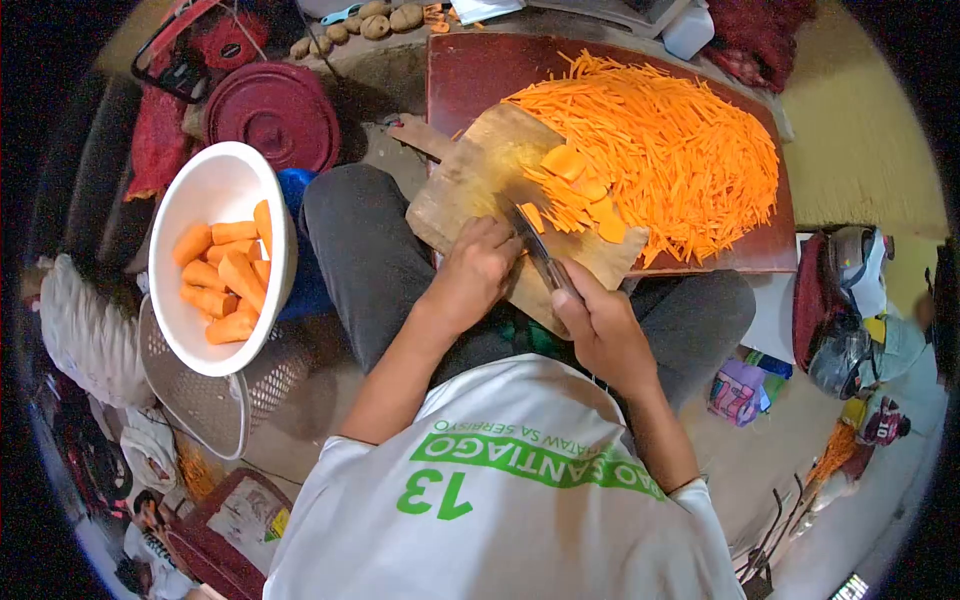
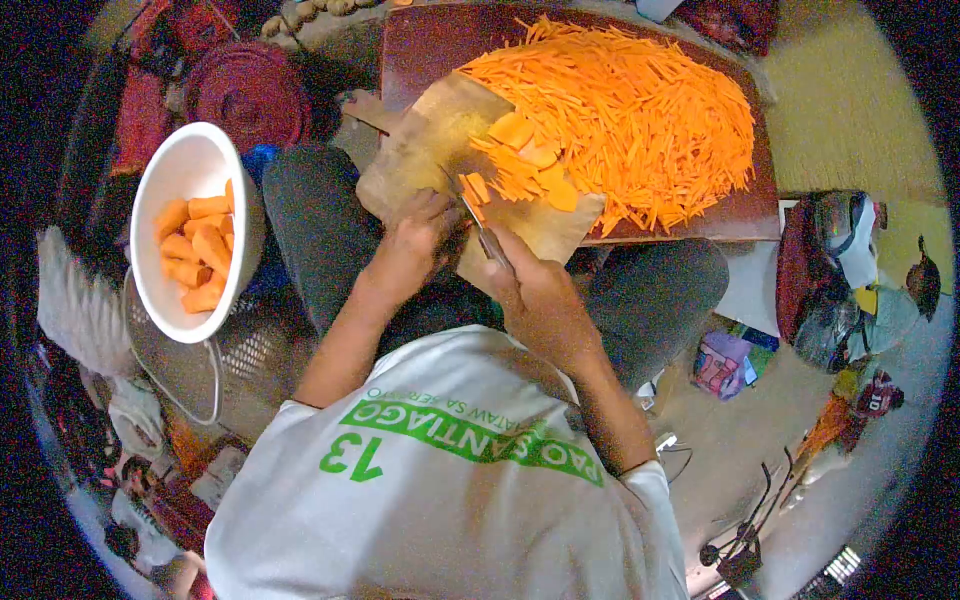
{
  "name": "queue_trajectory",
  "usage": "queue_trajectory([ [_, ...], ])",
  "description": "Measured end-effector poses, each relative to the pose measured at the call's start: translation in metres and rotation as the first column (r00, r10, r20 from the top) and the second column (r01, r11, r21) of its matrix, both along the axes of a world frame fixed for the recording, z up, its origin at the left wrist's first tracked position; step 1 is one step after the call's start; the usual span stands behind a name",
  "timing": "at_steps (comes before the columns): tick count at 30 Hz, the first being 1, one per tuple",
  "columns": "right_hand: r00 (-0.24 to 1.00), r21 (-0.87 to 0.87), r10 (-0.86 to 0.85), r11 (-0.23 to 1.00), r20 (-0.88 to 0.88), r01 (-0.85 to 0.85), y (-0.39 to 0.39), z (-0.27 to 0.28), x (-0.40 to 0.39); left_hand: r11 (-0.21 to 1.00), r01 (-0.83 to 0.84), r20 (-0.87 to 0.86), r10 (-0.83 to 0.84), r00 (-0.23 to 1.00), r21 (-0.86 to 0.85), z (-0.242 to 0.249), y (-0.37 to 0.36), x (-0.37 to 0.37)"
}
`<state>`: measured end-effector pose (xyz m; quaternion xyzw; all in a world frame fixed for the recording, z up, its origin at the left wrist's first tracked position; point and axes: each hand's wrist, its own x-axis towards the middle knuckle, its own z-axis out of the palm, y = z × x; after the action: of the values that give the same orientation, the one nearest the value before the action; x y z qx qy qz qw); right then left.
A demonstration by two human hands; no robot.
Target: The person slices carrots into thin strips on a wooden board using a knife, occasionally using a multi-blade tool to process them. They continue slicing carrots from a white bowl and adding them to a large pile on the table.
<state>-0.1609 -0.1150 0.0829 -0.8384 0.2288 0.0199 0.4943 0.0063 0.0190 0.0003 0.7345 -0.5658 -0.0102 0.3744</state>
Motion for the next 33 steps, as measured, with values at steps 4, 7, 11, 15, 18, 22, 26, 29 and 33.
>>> queue_trajectory([
  [4, 0.996, -0.034, -0.002, 0.999, -0.084, -0.001, 0.0, -0.008, 0.014, 1.0, -0.009, 0.024, 0.009, 1.0, -0.002, -0.003, -0.004, 0.0],
  [7, 0.995, -0.06, 0.016, 0.998, -0.103, -0.022, -0.004, -0.006, 0.024, 1.0, -0.017, 0.05, 0.018, 0.999, -0.022, -0.001, -0.003, 0.0],
  [11, 0.999, -0.028, -0.03, 0.999, 0.022, 0.03, -0.002, -0.005, -0.001, 0.999, -0.032, 0.038, 0.032, 0.999, -0.011, -0.004, -0.002, -0.002],
  [15, 0.997, -0.039, -0.025, 0.999, 0.074, 0.028, 0.002, -0.018, -0.002, 1.0, -0.018, 0.037, 0.018, 0.999, -0.004, -0.006, -0.003, -0.001],
  [18, 0.999, -0.059, -0.031, 0.998, -0.024, 0.03, 0.001, -0.011, 0.019, 0.999, -0.023, 0.053, 0.025, 0.998, -0.031, -0.009, -0.003, -0.001],
  [22, 0.997, 0.048, -0.048, 0.998, -0.063, 0.051, -0.003, 0.003, 0.011, 0.999, -0.032, 0.044, 0.034, 0.998, -0.04, -0.003, -0.002, -0.003],
  [26, 0.999, 0.029, -0.035, 0.999, 0.031, 0.034, 0.002, -0.013, -0.004, 0.999, -0.023, 0.04, 0.025, 0.999, -0.027, -0.008, -0.002, -0.002],
  [29, 0.998, 0.001, -0.019, 1.0, -0.051, 0.019, 0.0, -0.008, 0.016, 1.0, -0.024, 0.039, 0.025, 0.999, -0.02, -0.012, -0.004, -0.003],
  [33, 0.993, 0.105, -0.069, 0.991, -0.094, 0.079, 0.0, 0.006, 0.018, 1.0, -0.031, 0.023, 0.03, 0.999, 0.007, -0.009, -0.001, -0.004],
])
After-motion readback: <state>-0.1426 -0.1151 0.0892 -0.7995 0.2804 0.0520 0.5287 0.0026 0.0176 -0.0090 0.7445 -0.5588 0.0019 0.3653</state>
